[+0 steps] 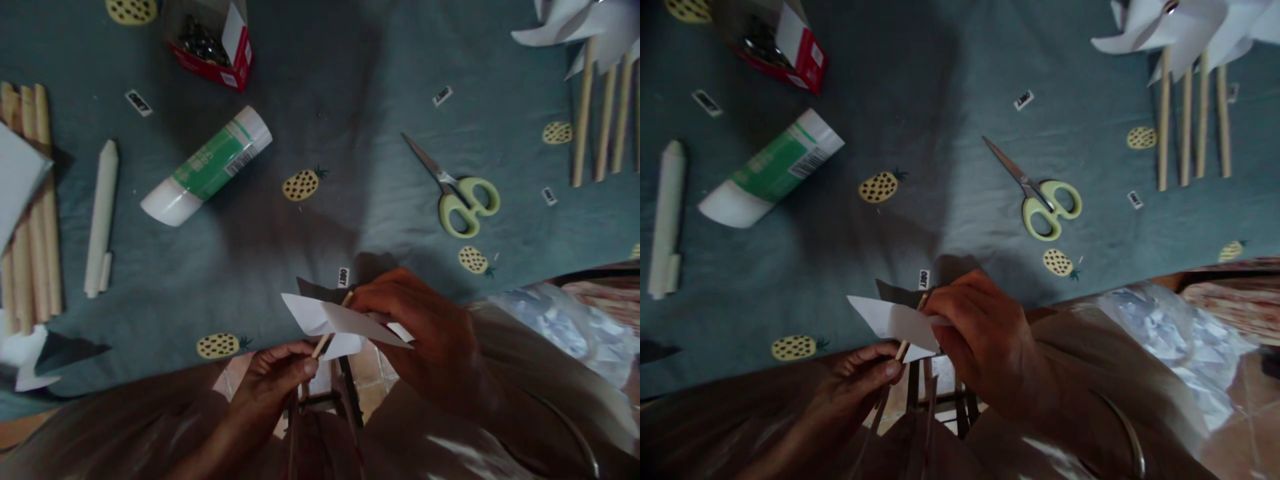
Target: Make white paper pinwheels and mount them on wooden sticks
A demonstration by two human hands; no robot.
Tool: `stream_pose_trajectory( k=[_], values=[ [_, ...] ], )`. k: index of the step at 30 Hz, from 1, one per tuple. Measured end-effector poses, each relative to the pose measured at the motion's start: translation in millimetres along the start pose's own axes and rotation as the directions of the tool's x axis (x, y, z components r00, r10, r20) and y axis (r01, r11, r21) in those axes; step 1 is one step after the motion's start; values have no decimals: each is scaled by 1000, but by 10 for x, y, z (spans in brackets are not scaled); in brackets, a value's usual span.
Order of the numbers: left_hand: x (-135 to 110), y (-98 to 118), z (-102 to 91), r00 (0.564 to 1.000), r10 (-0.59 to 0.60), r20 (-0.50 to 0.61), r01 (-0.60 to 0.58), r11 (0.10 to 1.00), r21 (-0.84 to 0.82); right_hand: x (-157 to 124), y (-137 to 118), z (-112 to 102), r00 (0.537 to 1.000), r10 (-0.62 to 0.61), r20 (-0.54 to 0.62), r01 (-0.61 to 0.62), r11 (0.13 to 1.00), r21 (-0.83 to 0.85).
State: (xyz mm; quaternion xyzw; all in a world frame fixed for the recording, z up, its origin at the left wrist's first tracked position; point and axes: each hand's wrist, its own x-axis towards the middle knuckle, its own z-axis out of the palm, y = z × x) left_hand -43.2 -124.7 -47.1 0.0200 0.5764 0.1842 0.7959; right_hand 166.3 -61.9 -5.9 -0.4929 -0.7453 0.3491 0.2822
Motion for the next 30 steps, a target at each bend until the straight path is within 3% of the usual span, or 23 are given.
stream_pose_trajectory(
  k=[5, 11, 17, 22, 30],
  values=[
    [-2, -19, -18, 1000, -11, 12, 12, 1000, -10, 12, -9, -4, 1000, 30, 6, -30, 1000, 4],
    [-2, 46, 14, 999, 52, -13, -52, 998, 44, 80, -37, -51, 986, 166, 33, -167, 985, 31],
    [-7, 125, 87, 996, 86, -23, -84, 995, 61, 140, 8, -73, 936, 329, 124, -336, 941, 35],
    [-8, 118, 122, 992, 118, -39, -116, 993, 38, 234, 48, -92, 917, 350, 193, -375, 920, 112],
    [5, 53, 166, 968, 245, 47, -244, 970, -17, 442, 42, -138, 854, 419, 310, -448, 894, 26]
  ],
)
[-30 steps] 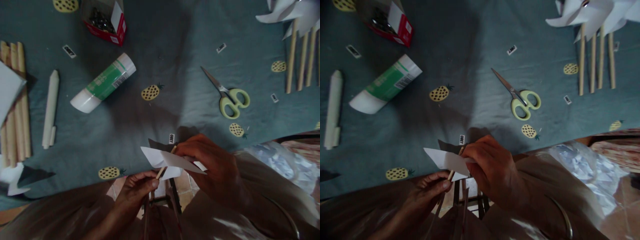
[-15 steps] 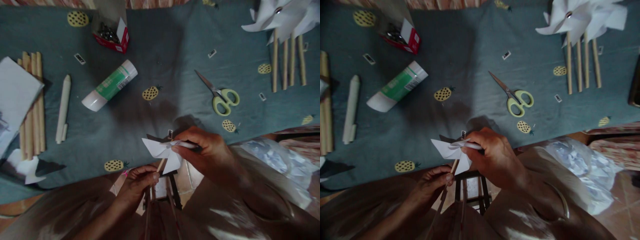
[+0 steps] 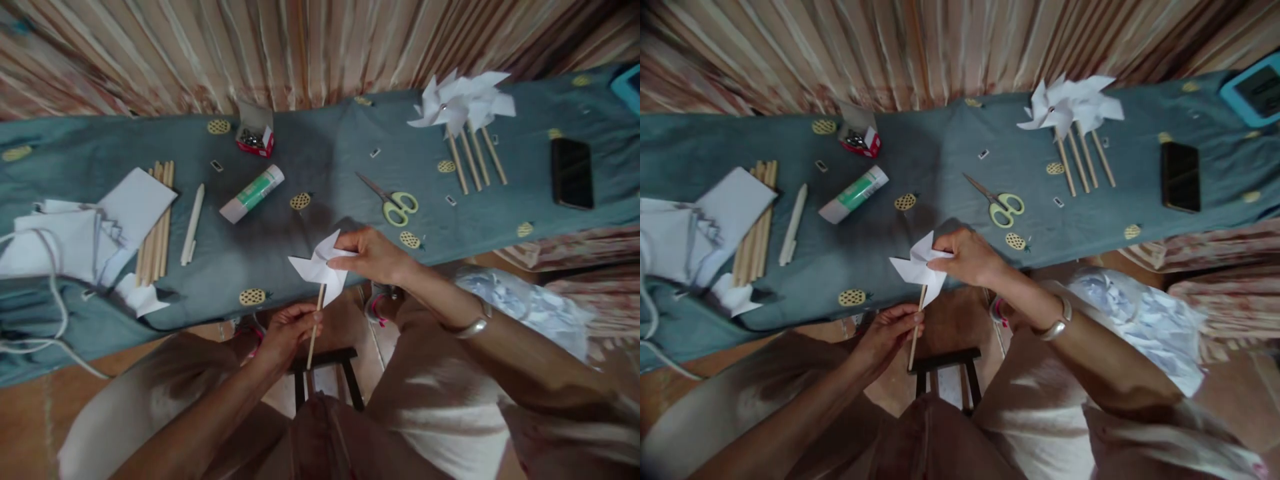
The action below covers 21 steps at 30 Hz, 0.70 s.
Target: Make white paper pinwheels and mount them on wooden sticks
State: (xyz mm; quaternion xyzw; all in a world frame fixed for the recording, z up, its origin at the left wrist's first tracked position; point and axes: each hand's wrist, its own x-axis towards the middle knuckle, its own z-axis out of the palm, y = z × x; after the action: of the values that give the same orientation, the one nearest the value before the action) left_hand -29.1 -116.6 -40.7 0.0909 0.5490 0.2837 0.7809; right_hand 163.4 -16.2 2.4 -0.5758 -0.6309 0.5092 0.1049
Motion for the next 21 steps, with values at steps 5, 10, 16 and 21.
stream_pose_trajectory(
  k=[5, 10, 16, 21],
  values=[
    [-6, -6, 11, 996, 88, 32, -89, 995, 51, 168, -44, -40, 996, 57, 64, -52, 996, -76],
    [-46, -2, 29, 980, 190, 61, -197, 969, 148, 243, -190, -107, 984, 130, 125, -99, 969, -228],
    [-79, -33, 52, 970, 241, 46, -245, 960, 136, 258, -395, -140, 969, 211, 131, -155, 925, -346],
    [-68, -64, 63, 965, 259, 39, -261, 959, 107, 316, -462, -128, 963, 235, 135, -164, 902, -400]
  ],
)
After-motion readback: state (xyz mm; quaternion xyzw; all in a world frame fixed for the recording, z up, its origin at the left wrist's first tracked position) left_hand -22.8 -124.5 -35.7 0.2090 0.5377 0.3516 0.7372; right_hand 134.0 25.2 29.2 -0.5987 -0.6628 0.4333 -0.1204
